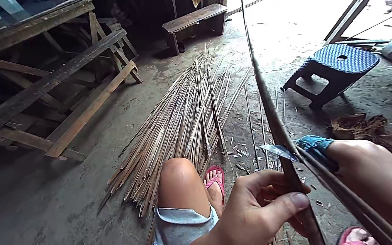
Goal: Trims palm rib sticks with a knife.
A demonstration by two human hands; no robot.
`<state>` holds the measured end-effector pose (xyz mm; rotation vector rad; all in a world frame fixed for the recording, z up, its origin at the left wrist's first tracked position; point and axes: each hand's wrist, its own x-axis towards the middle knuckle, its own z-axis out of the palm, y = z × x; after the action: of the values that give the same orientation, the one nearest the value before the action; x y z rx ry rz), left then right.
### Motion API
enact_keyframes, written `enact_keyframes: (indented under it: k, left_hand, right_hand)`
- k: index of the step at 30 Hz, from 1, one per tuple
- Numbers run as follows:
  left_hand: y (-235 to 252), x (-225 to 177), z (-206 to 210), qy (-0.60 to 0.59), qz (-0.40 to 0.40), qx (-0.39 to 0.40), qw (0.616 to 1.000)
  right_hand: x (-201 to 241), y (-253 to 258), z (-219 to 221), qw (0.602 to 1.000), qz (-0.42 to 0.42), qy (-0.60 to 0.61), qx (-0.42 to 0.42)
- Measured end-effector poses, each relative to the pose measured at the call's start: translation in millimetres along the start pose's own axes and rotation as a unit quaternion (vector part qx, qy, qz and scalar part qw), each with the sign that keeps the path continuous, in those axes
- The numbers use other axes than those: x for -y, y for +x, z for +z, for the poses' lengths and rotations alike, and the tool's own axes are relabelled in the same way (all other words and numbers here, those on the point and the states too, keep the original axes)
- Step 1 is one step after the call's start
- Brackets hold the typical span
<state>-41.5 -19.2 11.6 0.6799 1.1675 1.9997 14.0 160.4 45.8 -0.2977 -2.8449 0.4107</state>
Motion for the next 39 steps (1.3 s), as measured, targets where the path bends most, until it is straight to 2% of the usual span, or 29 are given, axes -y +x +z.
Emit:
enact_keyframes:
  k: [10,16,20,23,27,30,36,39]
  left_hand:
    - [-0.8,-0.3,-2.1,-0.056,-0.011,-0.002,0.998]
    - [1.6,-5.6,0.4,-0.08,-0.032,-0.025,0.996]
    - [5.6,-2.2,0.1,-0.129,-0.001,-0.038,0.991]
    - [6.3,0.3,0.3,-0.124,0.034,-0.037,0.991]
    - [6.7,5.8,8.8,-0.064,0.08,-0.056,0.993]
    - [6.6,5.4,13.7,-0.071,0.085,-0.063,0.992]
    - [17.3,3.7,15.5,-0.141,0.03,-0.101,0.984]
    - [18.8,1.4,16.8,-0.148,0.023,-0.096,0.984]
  right_hand:
    - [-2.6,-2.0,14.4,0.998,-0.04,0.047,-0.003]
    - [4.3,-3.0,14.5,0.998,-0.047,0.035,-0.016]
    - [16.3,-2.8,12.0,0.997,-0.067,0.004,-0.039]
    - [21.4,-2.5,11.9,0.995,-0.084,-0.004,-0.055]
    - [24.0,-1.2,14.5,0.987,-0.126,-0.017,-0.096]
    - [21.9,5.9,19.7,0.981,-0.148,-0.01,-0.128]
    - [13.9,26.2,44.3,0.967,-0.103,-0.021,-0.233]
    - [15.8,30.4,51.1,0.958,-0.08,0.005,-0.276]
